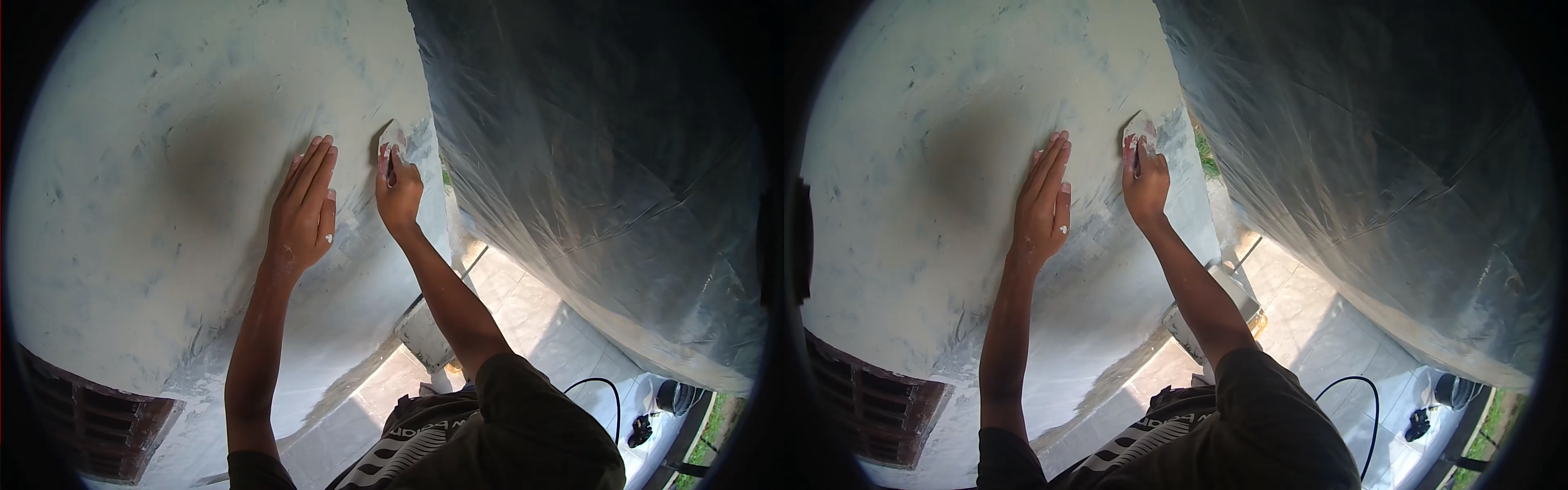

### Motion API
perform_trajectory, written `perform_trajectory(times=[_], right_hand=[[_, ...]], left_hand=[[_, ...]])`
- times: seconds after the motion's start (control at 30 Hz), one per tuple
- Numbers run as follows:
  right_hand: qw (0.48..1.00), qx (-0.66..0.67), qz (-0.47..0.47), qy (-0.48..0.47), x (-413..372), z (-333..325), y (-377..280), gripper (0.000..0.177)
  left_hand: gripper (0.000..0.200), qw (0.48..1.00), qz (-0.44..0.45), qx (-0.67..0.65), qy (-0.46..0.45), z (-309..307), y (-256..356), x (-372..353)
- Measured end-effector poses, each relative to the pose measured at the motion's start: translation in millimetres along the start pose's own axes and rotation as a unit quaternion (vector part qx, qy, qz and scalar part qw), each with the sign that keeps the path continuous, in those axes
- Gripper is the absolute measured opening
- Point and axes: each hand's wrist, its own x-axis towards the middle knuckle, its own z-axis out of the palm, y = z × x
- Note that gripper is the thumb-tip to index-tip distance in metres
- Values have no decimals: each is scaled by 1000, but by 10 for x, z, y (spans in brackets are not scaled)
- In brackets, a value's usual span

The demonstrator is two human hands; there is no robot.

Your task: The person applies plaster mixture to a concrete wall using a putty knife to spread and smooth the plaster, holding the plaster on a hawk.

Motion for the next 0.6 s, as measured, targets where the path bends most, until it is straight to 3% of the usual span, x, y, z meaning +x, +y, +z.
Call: perform_trajectory(times=[0.1,0.17,0.23,0.37,0.5,0.6], right_hand=[[997,-33,-41,-52,-392,123,-133,51],[993,12,-109,-38,-868,69,-336,45],[990,87,-46,-97,-1190,-108,-579,40],[992,111,-23,-55,-551,-303,-494,47],[1000,5,-10,11,432,-154,-276,46],[998,-48,-1,-26,533,62,-295,49]], left_hand=[[50,1000,7,12,1,-5,10,22],[50,1000,12,6,4,1,-19,17],[50,1000,11,10,3,-18,-34,26],[50,1000,7,22,10,-62,-83,-1],[50,1000,-5,19,12,-77,-31,-7],[50,1000,-1,15,12,-55,3,1]])
